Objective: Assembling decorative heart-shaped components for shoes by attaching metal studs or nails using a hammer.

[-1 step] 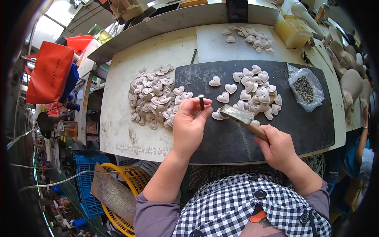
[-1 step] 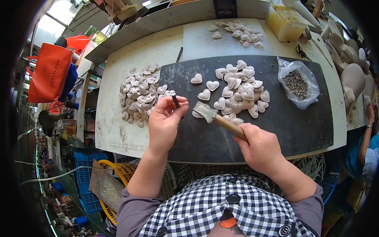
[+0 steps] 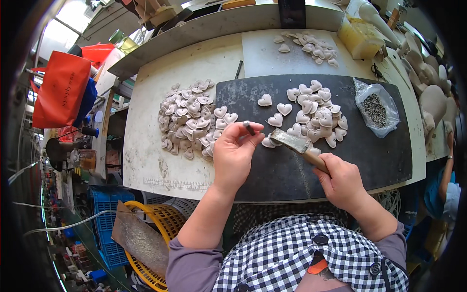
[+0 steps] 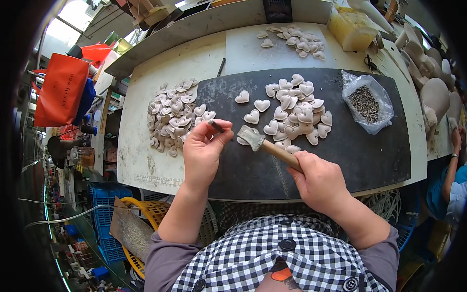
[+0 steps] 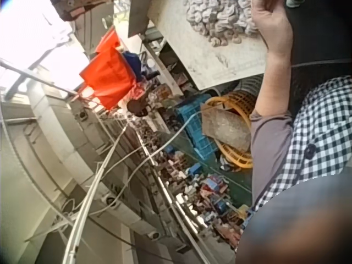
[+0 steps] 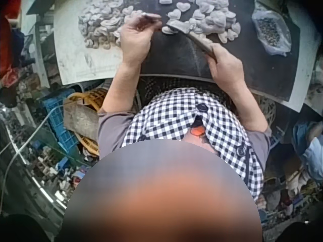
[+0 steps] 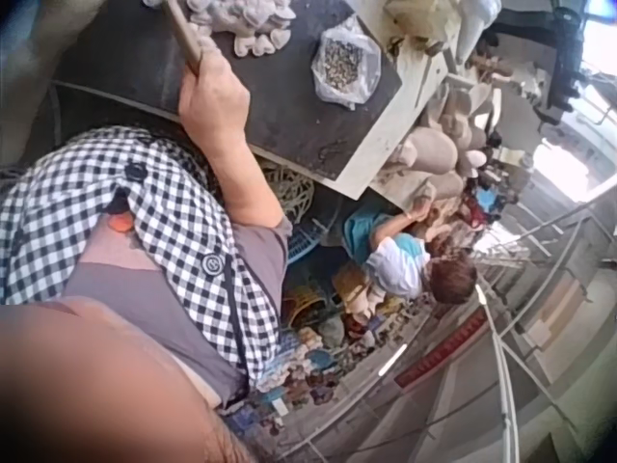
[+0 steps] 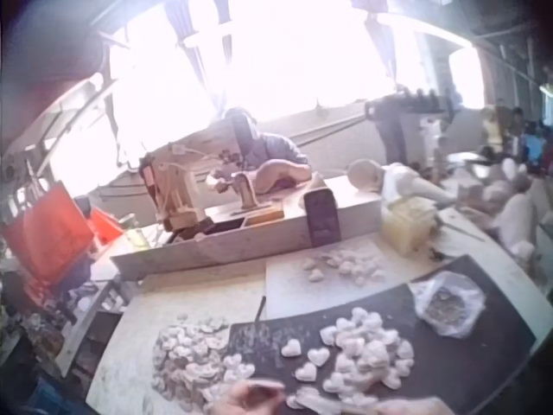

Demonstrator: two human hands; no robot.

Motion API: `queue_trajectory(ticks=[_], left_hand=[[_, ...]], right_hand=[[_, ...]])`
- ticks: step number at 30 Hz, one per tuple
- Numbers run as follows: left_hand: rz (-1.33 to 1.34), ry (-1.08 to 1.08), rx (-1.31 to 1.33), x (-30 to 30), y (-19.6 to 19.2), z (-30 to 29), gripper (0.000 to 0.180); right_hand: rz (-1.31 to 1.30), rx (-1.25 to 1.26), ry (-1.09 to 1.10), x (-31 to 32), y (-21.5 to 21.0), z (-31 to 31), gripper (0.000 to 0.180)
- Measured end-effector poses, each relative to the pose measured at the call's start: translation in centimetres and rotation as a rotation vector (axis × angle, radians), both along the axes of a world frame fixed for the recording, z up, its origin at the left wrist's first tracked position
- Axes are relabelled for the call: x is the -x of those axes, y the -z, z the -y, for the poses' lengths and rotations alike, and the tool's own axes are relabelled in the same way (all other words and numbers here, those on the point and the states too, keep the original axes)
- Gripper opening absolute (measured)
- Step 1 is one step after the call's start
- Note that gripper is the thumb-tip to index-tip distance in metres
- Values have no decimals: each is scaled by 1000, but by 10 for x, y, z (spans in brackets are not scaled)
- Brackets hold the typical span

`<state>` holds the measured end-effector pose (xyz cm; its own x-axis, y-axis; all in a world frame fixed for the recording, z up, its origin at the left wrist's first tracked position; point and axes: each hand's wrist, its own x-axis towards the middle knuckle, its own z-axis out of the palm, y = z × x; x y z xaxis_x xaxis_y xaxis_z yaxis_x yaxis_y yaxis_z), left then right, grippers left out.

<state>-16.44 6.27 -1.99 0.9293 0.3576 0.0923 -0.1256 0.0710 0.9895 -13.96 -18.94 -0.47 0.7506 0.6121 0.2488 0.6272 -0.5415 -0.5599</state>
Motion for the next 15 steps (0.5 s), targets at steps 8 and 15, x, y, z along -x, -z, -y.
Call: queue_trajectory(ticks=[8, 15], left_hand=[[-120, -69, -611, 4, 19, 6, 12], [-159, -21, -548, 5, 15, 5, 12]], right_hand=[[-194, 299, 56, 8, -8, -9, 23], [-256, 283, 80, 9, -4, -6, 22]])
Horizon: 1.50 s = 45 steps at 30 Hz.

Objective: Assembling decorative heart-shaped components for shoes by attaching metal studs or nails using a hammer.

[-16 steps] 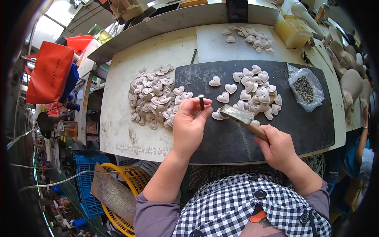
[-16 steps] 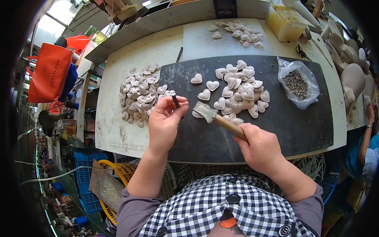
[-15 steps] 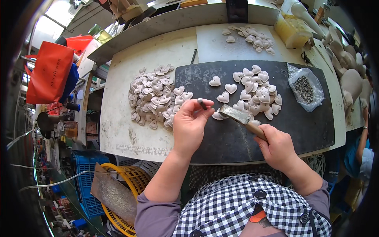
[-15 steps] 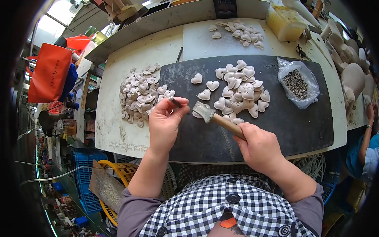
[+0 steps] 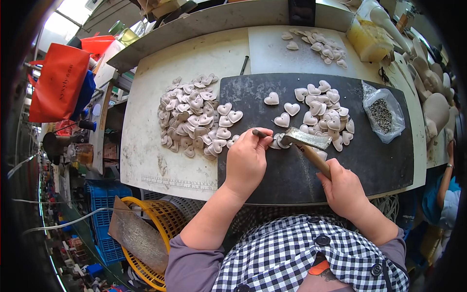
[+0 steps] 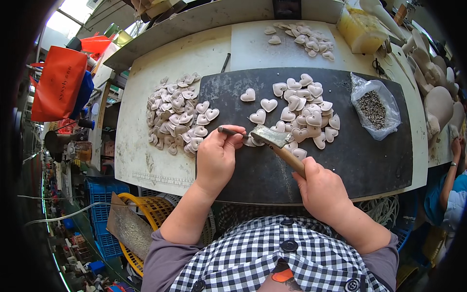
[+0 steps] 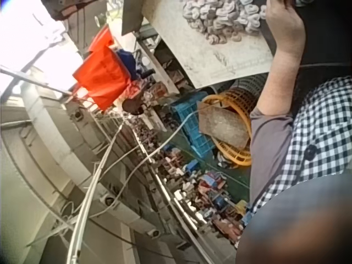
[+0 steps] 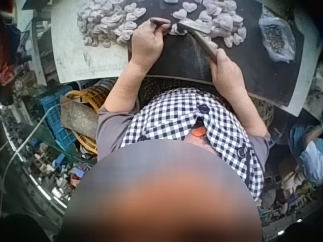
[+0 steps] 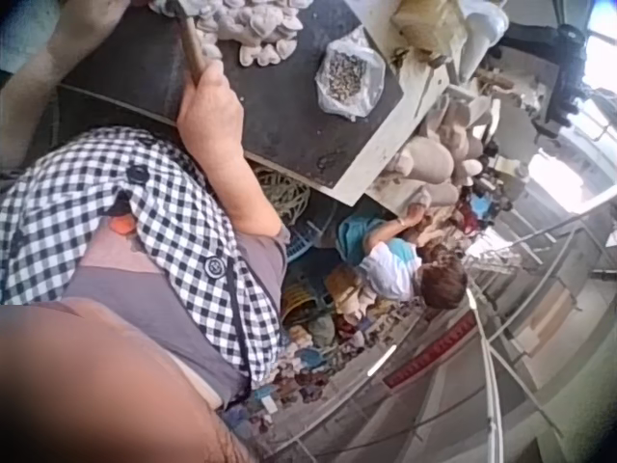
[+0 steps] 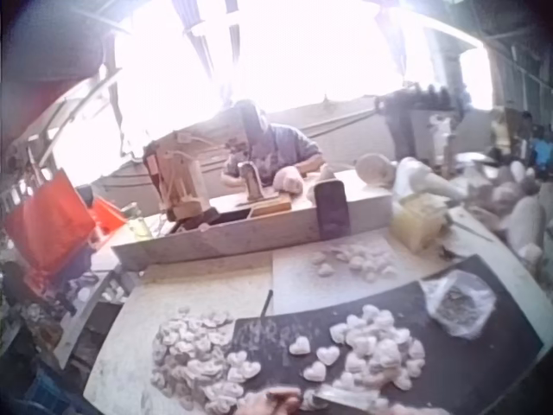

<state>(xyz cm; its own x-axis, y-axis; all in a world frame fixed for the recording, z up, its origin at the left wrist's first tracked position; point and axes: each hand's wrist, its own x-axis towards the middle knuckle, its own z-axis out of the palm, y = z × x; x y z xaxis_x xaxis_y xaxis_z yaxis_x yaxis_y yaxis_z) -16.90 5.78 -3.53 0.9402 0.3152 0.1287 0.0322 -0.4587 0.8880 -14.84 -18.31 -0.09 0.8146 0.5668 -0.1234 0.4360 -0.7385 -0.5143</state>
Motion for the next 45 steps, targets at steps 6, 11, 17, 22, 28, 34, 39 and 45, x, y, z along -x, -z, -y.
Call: queue_trajectory(ticks=[6, 11, 17, 22, 28, 34, 39, 45], left_hand=[[248, 97, -505, -8, -7, 5, 17], [28, -11, 21, -8, -9, 5, 9], [12, -78, 242, -6, -5, 6, 8], [68, -33, -63, -5, 4, 4, 9], [217, 62, -417, -10, 2, 7, 18], [302, 79, -546, -12, 6, 7, 13], [361, 120, -487, -7, 9, 7, 12], [101, -92, -51, -1, 6, 10, 12]], right_hand=[[-21, -8, 3, -5, 1, 1, 21], [-20, -33, -2, -4, 4, 2, 21], [-6, -43, -4, -4, 5, 3, 22], [-1, -44, 4, -3, 3, 1, 22], [-13, -123, 11, -7, 3, 5, 18], [226, -705, -41, -7, -21, 11, 14], [260, -372, -117, -16, -25, -9, 18], [169, -284, -13, -16, -18, -2, 23]])
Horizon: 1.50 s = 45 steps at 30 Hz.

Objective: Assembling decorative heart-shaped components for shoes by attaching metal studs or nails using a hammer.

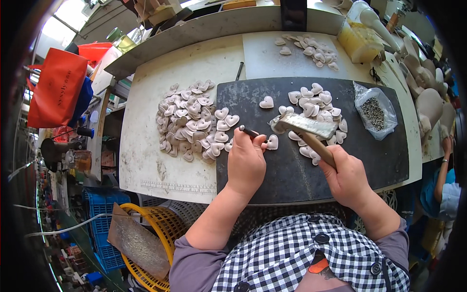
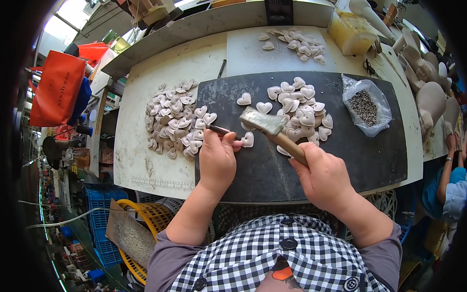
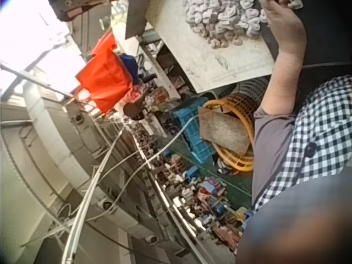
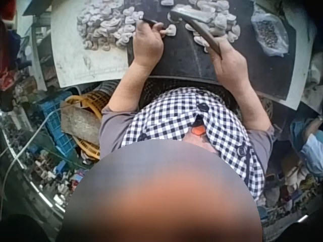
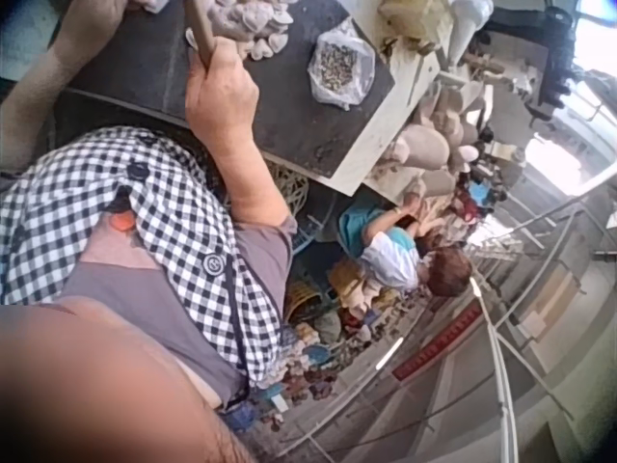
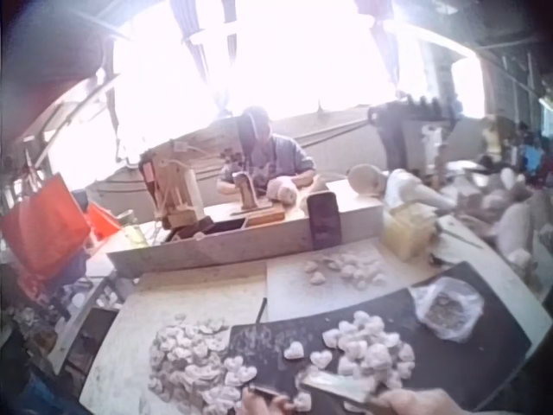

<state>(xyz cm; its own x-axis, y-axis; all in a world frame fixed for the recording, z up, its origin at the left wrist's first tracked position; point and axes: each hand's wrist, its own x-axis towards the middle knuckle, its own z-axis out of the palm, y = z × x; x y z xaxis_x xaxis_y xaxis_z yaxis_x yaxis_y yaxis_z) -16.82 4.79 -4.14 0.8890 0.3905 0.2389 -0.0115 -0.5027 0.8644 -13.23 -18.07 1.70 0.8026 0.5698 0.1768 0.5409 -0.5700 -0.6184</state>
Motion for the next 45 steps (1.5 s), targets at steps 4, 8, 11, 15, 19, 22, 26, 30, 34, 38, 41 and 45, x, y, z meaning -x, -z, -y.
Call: queue_trajectory(ticks=[4, 8, 11, 15, 19, 22, 26, 30, 34, 38, 41, 45], left_hand=[[13, 3, 114, -1, 0, -5, 12], [-1, 0, 227, 0, -8, -16, 11], [9, 54, 160, -16, -22, -21, 9], [-59, 144, 174, -40, -19, -17, 9], [-36, 150, 59, -48, -8, -12, 6], [-56, 135, -53, -50, -2, -12, 8], [43, 191, -235, -50, -2, -2, 20], [15, 149, -219, -52, 1, -9, 12], [-63, 78, 79, -54, -1, -9, 8], [-32, 94, 14, -53, 0, -7, 9], [33, 138, -116, -53, 1, -7, 9], [62, 155, -213, -59, 1, -4, 9]], right_hand=[[-78, 228, -33, 3, 14, -9, 18], [-80, 66, 37, -8, 6, 3, 17], [-35, 64, 104, -20, 3, 4, 17], [-4, 95, 64, -24, 7, -1, 18], [-100, 273, 66, -23, 6, -5, 20], [-123, 306, 67, -24, 1, -11, 20], [-155, 314, 85, -23, 7, -6, 20], [-166, 309, 104, -20, 8, -6, 21], [-181, 320, 96, -20, 8, -7, 21], [-178, 326, 100, -18, 10, -5, 21], [-184, 339, 104, -17, 10, -5, 21], [-170, 274, 100, -20, 11, -2, 19]])
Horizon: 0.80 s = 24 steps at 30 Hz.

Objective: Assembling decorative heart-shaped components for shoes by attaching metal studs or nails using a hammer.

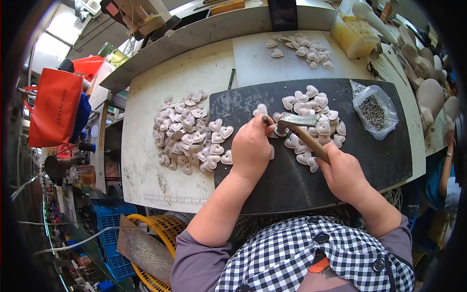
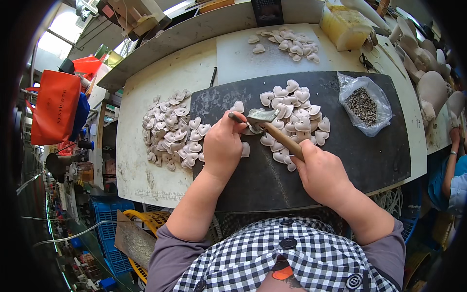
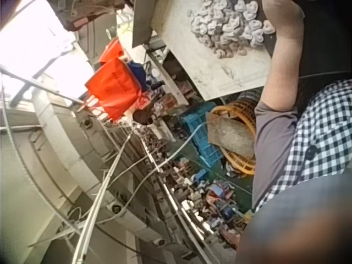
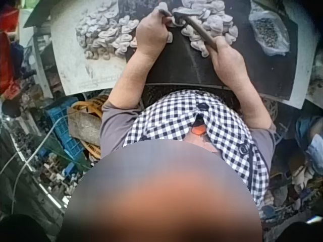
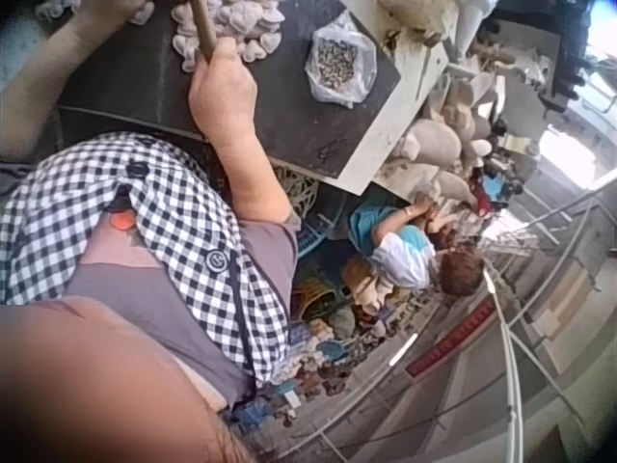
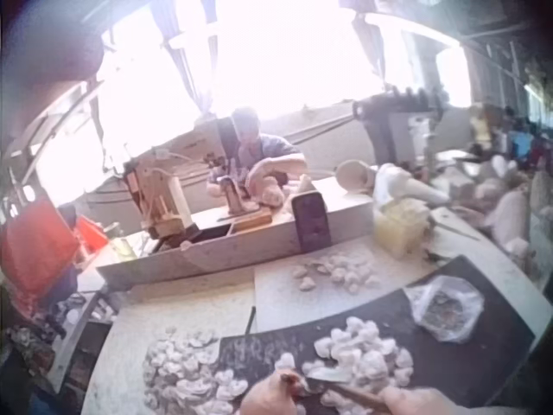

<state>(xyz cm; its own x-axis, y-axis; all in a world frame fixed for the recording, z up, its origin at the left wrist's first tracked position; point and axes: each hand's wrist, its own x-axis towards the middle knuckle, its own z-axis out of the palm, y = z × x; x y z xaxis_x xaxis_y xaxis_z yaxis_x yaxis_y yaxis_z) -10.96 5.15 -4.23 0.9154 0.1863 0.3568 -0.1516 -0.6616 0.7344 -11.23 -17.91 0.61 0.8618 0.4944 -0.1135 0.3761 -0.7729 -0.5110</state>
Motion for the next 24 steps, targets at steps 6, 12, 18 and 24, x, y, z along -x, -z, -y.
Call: queue_trajectory(ticks=[6, 12, 18, 24], left_hand=[[148, 20, -280, -1, -1, 6, 10], [140, 40, -209, 1, 2, 4, 14], [-78, -135, 247, 10, 3, -2, 15], [141, -107, 274, 9, 5, -12, 12]], right_hand=[[219, -550, -50, -1, -31, 13, 14], [191, -347, -66, -11, -18, -3, 19], [203, -277, -11, -10, -10, -4, 18], [16, -185, -18, -13, -3, -8, 18]])
